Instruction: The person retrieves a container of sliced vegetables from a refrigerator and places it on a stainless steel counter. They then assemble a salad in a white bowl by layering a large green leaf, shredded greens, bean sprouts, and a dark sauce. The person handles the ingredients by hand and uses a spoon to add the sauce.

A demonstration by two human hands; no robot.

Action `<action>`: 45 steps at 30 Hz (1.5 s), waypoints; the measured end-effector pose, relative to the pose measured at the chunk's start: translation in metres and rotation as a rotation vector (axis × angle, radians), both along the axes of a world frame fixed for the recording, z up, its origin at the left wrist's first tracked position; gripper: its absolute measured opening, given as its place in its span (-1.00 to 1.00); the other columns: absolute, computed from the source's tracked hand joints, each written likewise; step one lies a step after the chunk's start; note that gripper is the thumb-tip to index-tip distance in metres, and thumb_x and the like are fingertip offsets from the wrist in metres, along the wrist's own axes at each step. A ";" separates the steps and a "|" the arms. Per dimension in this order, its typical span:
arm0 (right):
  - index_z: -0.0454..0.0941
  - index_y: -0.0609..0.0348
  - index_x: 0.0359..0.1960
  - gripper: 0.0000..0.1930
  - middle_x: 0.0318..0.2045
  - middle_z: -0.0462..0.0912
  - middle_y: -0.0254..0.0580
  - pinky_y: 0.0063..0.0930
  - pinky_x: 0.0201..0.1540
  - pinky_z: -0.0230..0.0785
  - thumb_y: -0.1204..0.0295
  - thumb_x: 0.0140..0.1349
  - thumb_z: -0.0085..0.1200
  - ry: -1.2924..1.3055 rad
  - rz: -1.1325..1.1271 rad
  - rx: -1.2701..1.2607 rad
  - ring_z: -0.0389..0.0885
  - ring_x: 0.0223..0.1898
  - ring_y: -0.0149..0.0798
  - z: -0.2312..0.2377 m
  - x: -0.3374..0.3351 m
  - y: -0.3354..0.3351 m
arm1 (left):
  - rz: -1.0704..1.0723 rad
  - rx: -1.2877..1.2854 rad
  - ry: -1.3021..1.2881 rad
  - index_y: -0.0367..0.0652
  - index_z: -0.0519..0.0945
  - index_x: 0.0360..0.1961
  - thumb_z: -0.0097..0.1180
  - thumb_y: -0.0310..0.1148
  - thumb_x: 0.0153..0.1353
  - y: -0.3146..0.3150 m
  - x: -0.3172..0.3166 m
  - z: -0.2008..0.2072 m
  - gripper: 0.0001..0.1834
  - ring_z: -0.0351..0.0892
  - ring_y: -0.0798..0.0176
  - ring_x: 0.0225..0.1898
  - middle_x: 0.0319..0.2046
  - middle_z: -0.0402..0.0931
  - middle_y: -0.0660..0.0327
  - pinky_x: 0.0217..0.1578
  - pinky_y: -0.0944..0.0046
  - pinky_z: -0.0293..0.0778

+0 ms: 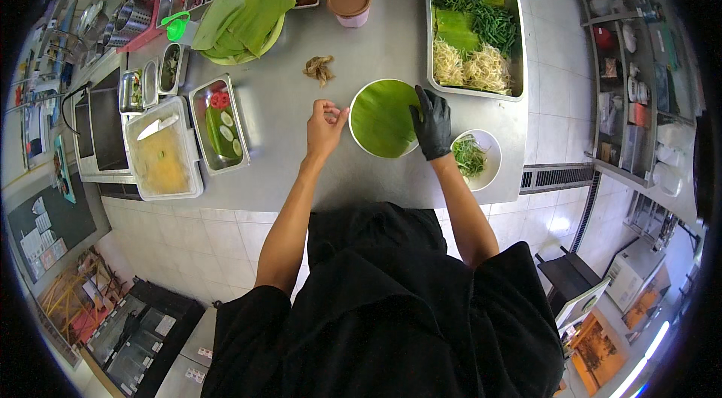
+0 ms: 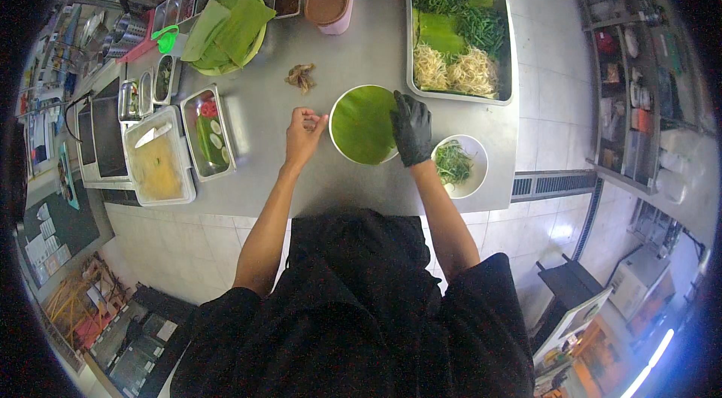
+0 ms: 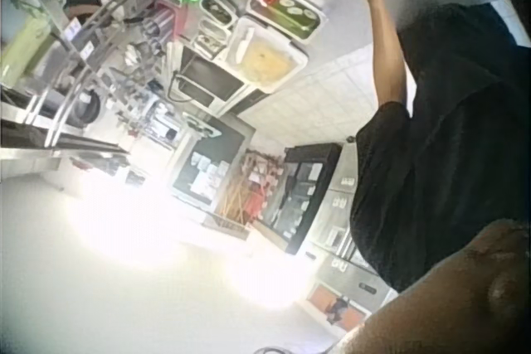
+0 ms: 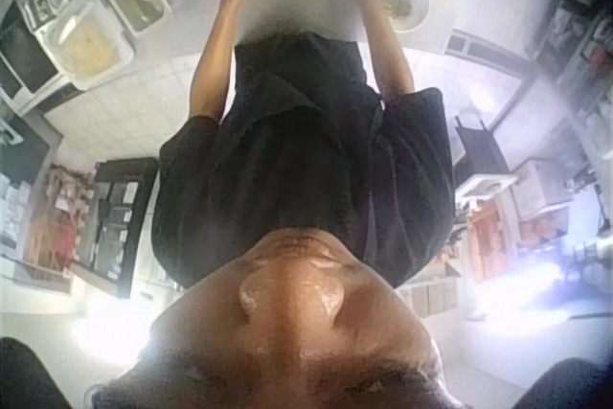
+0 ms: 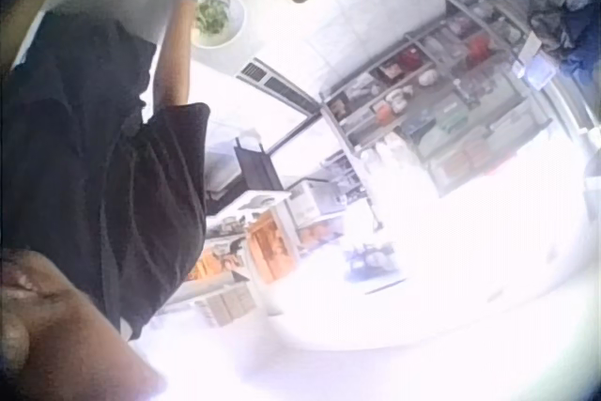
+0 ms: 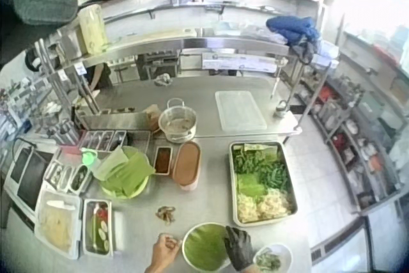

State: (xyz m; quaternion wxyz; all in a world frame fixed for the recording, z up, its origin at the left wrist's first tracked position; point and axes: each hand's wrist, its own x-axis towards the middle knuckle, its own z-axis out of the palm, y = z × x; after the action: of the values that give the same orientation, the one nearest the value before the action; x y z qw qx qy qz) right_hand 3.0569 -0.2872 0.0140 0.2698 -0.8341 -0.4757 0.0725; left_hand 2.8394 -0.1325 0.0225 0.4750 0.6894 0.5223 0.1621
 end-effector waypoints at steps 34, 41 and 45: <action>0.65 0.06 -0.03 -0.60 -0.09 0.61 0.17 -0.02 0.03 0.45 0.23 0.08 0.24 -0.195 0.125 -0.122 0.56 0.00 0.19 0.008 0.279 0.211 | 0.015 -0.025 0.029 -0.22 0.38 0.06 0.24 -0.57 0.14 -0.027 0.017 -0.012 -0.54 0.62 0.26 -0.45 -0.33 0.61 0.10 -0.38 0.26 0.53; 0.67 0.16 -0.09 -0.67 -0.22 0.71 0.03 -0.10 -0.09 0.52 0.35 0.10 0.25 0.016 0.163 0.188 0.67 -0.17 0.11 -0.002 0.326 0.199 | 0.026 -0.102 -0.100 -0.27 0.39 0.03 0.23 -0.58 0.18 -0.031 0.010 -0.024 -0.59 0.60 0.27 -0.35 -0.31 0.58 0.11 -0.30 0.29 0.53; 0.72 0.09 -0.14 -0.70 -0.23 0.74 0.00 -0.16 -0.09 0.56 0.34 0.07 0.29 0.167 0.050 0.091 0.71 -0.21 0.04 0.069 0.330 0.198 | 0.043 -0.106 -0.111 -0.27 0.38 0.04 0.21 -0.59 0.20 -0.035 0.009 -0.024 -0.60 0.58 0.29 -0.36 -0.33 0.54 0.16 -0.30 0.30 0.52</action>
State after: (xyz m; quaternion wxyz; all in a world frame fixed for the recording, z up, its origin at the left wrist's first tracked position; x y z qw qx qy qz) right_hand 3.3868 -0.0888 0.0831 0.3442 -0.7998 -0.4750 0.1270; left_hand 2.8484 -0.1671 -0.0019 0.5357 0.6416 0.5177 0.1825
